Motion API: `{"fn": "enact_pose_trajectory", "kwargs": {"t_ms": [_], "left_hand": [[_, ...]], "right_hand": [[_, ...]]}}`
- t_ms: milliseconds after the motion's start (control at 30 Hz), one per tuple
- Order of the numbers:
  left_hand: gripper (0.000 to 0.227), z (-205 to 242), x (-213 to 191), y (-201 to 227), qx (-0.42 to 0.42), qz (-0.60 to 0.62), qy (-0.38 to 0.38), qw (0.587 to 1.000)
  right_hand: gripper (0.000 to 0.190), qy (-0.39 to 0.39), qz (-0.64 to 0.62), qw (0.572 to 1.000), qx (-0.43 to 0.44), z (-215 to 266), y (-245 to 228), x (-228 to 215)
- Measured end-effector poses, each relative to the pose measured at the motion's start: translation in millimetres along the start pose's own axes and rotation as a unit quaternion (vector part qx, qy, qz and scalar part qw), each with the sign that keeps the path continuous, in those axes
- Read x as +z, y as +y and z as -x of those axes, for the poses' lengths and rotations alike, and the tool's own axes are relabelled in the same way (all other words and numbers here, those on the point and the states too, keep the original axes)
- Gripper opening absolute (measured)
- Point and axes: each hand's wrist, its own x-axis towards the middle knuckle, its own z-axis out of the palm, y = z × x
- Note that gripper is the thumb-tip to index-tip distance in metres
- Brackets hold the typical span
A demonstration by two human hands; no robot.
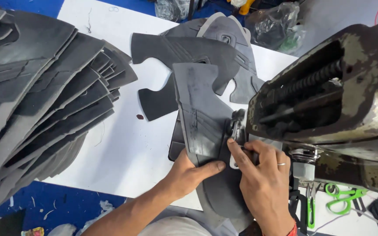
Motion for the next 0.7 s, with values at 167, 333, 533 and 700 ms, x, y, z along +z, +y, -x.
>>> {"fn": "enact_pose_trajectory", "kwargs": {"t_ms": [167, 333, 533, 700], "left_hand": [[0.031, -13, 4, 0, 0.003, 0.064, 0.005, 0.998], [0.03, -25, 7, 7, 0.006, 0.096, 0.005, 0.995], [0.027, -37, 8, 10, -0.008, 0.06, 0.038, 0.997], [0.033, -38, 14, 30, -0.06, 0.0, 0.077, 0.995]], "right_hand": [[0.057, -0.004, 0.037, 0.999, -0.007, -3, 1, -2], [0.057, 0.004, 0.042, 0.999, -0.017, -4, 3, -3], [0.039, 0.018, -0.048, 0.998, 0.028, -3, 9, -5], [0.03, 0.001, -0.143, 0.986, 0.083, -5, 21, -5]]}}
